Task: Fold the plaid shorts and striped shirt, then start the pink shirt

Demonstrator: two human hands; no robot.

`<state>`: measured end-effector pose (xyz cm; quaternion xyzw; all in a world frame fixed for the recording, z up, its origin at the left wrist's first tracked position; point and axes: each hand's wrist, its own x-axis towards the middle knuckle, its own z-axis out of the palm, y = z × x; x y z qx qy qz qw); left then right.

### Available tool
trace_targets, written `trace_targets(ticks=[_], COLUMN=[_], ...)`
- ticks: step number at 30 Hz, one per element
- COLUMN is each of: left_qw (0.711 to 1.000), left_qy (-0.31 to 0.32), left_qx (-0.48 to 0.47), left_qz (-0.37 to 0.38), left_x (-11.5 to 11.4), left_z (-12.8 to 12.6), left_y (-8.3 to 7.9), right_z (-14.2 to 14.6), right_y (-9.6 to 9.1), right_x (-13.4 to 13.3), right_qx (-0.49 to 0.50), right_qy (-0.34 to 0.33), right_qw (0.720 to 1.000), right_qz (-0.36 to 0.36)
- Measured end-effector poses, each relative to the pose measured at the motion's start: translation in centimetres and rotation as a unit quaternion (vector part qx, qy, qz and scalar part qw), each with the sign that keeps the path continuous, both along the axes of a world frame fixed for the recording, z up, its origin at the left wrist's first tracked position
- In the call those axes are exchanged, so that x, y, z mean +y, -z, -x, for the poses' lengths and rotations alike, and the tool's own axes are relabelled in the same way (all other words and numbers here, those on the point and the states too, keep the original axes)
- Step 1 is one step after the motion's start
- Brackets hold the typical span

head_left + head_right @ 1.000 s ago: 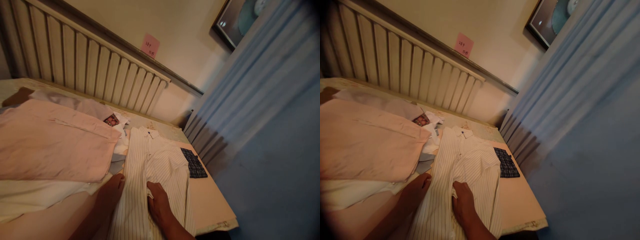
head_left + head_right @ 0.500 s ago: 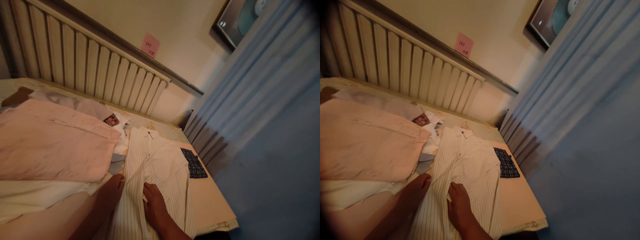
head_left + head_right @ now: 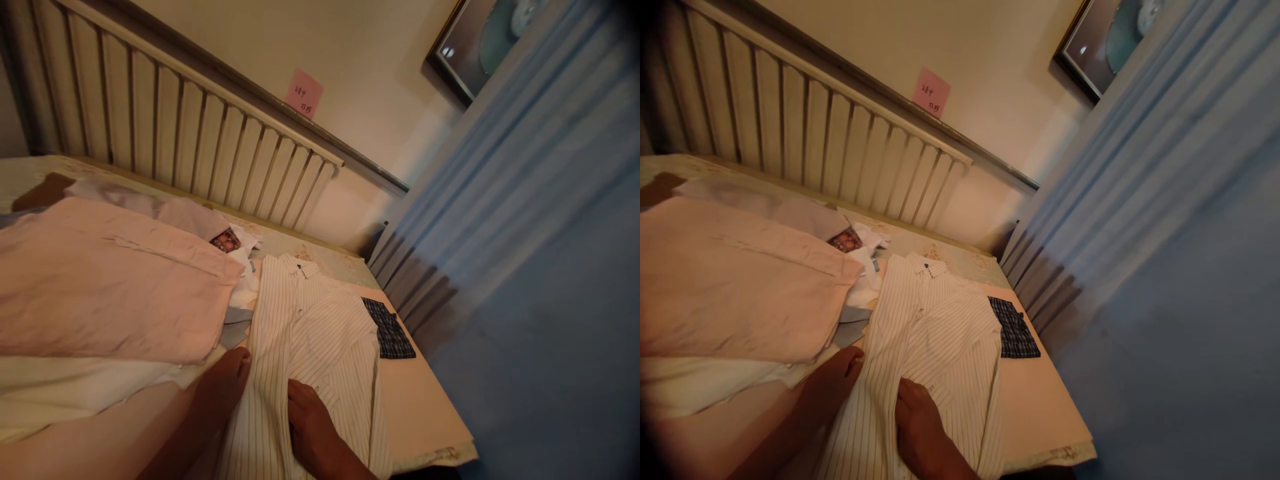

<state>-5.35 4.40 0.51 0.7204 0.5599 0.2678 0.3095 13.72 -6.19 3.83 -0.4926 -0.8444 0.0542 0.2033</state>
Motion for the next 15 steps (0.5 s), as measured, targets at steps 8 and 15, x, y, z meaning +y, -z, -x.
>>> trace_targets(ticks=[8,15], left_qw=[1.0,1.0], left_qy=[0.0,-0.005], left_qx=[0.002,-0.018], left_qz=[0.002,-0.002], left_x=[0.1,-0.1], left_z=[0.0,0.0], left_y=[0.2,0.4], right_z=[-1.8,-1.4], right_y=[2.8,2.4], right_x=[1.6,2.4], right_qx=[-0.025,0.002], right_qy=[0.063,0.081], right_qw=[0.996,0.995], right_qz=[-0.061,-0.061])
